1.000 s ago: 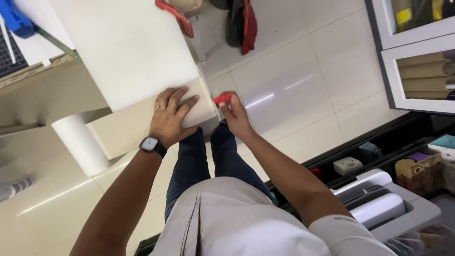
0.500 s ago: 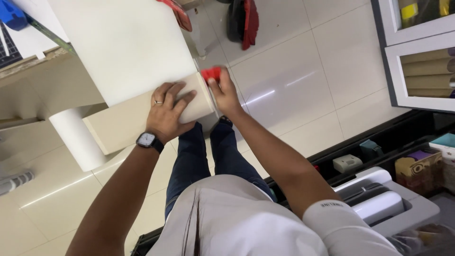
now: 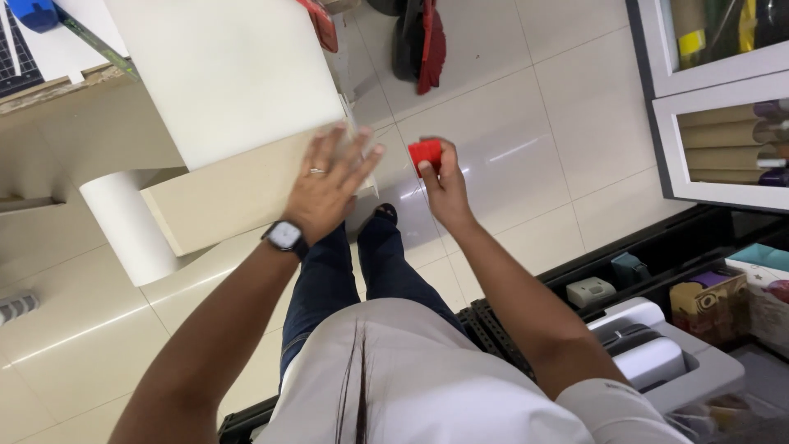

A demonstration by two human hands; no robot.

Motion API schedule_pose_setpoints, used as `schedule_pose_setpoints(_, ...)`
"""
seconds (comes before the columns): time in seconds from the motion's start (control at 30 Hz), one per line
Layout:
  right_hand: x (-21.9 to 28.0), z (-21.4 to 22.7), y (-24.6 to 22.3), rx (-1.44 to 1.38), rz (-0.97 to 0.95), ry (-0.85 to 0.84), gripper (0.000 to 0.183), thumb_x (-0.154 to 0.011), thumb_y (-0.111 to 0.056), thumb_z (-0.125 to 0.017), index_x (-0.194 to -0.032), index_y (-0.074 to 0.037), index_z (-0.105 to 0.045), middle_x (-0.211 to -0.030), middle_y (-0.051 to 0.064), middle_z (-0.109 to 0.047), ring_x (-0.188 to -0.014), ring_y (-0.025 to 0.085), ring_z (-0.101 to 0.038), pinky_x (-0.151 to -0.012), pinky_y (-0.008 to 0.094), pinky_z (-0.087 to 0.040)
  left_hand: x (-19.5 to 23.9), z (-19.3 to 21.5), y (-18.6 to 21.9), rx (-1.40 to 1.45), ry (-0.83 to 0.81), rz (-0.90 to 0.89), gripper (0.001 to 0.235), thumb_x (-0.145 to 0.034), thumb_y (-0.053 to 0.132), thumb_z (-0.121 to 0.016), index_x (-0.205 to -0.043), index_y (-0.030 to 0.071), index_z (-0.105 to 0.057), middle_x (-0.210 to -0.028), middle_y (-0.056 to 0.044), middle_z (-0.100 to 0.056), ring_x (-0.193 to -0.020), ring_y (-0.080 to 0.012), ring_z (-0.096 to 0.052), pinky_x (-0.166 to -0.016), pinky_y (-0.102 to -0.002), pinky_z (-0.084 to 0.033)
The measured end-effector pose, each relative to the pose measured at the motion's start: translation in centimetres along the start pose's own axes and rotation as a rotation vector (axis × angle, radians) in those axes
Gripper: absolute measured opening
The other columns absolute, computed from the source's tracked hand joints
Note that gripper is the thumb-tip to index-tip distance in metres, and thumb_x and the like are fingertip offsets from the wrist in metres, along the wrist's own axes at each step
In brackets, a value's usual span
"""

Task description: Applying and smoothing a white adhesive film onto a board or drawer front using a roller and squeegee.

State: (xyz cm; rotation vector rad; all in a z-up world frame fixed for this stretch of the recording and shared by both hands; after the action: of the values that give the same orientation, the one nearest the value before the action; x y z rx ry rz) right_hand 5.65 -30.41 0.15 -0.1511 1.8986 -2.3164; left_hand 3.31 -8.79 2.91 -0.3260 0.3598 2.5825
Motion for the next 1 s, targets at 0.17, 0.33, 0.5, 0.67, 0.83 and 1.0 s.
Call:
schedule_pose_setpoints(0.17,-2.9,-1.6,-0.8,0.431,0.159,-0.123,0.032,-0.109,-0.014,-0.053,-0.140,-0.013,-0.053,-0.124,0.007,-0.062,-0.116,0.033,-0.057,-0.105,0.047,-0.039,1.8,-0.9,-0.3,-0.026,0.043,-0.098,0.073,-0.090,0.025,-0.076,-0.157,0.027,-0.049,-0.163,0.005,-0.045,-0.153,-0.0365,-0.030,-0.126,-0.054,-0.020)
schedule_pose_setpoints(0.33,-3.6,-4.2,-1.7,0.888,0.543,-0.270,0.047,-0.109,-0.013,-0.046,-0.154,-0.025,-0.050,-0.104,0.000,-0.053,-0.101,0.023,-0.050,-0.093,0.040,-0.037,3.4,-1.0,-1.1,0.010,0.148,-0.020,0.039,-0.104,0.034,-0.062,-0.143,0.028,-0.062,-0.152,0.012,-0.057,-0.146,-0.0275,-0.043,-0.124,-0.051,-0.024)
schedule_pose_setpoints(0.5,-7.6,-7.7,-2.3,0.961,0.647,-0.295,0.059,-0.102,-0.008,-0.052,-0.157,-0.027,-0.047,-0.101,0.002,-0.056,-0.100,0.025,-0.052,-0.094,0.042,-0.040,3.7,-0.4,-0.8,0.039,0.233,-0.016,0.033,-0.105,0.033,-0.061,-0.137,0.027,-0.067,-0.145,0.012,-0.062,-0.137,-0.0251,-0.048,-0.120,-0.049,-0.031)
schedule_pose_setpoints(0.67,-5.8,-5.9,-1.5,0.950,0.650,-0.221,0.059,-0.101,-0.009,-0.053,-0.157,-0.027,-0.047,-0.100,0.004,-0.056,-0.101,0.030,-0.053,-0.096,0.049,-0.042,2.6,0.7,-1.2,0.056,0.284,-0.021,0.031,-0.103,0.031,-0.062,-0.132,0.025,-0.070,-0.140,0.010,-0.066,-0.132,-0.0275,-0.049,-0.115,-0.054,-0.032)
schedule_pose_setpoints(0.83,-8.0,-7.7,-2.0,1.026,0.764,-0.131,0.055,-0.100,-0.008,-0.054,-0.151,-0.027,-0.054,-0.101,0.002,-0.054,-0.100,0.026,-0.052,-0.091,0.043,-0.041,2.9,1.1,-0.8,0.094,0.287,-0.051,0.031,-0.101,0.026,-0.062,-0.130,0.021,-0.071,-0.140,0.006,-0.066,-0.130,-0.0302,-0.052,-0.113,-0.060,-0.033)
schedule_pose_setpoints(1.0,-5.4,-6.5,-2.2,0.990,0.738,-0.141,0.055,-0.100,-0.008,-0.052,-0.152,-0.026,-0.053,-0.098,0.003,-0.054,-0.097,0.026,-0.053,-0.089,0.042,-0.042,3.0,0.9,-0.9,0.118,0.306,-0.056,0.032,-0.097,0.026,-0.065,-0.127,0.021,-0.072,-0.138,0.006,-0.067,-0.129,-0.0302,-0.053,-0.113,-0.061,-0.034)
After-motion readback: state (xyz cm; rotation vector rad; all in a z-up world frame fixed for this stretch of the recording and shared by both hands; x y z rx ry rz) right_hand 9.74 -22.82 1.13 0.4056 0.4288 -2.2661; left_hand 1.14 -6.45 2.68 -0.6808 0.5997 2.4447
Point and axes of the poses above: each hand's wrist, its own x-axis away from the middle knuckle, its own z-axis out of the back of the hand, y = z × x, the point moved 5 cm from there along -x, towards the middle knuckle
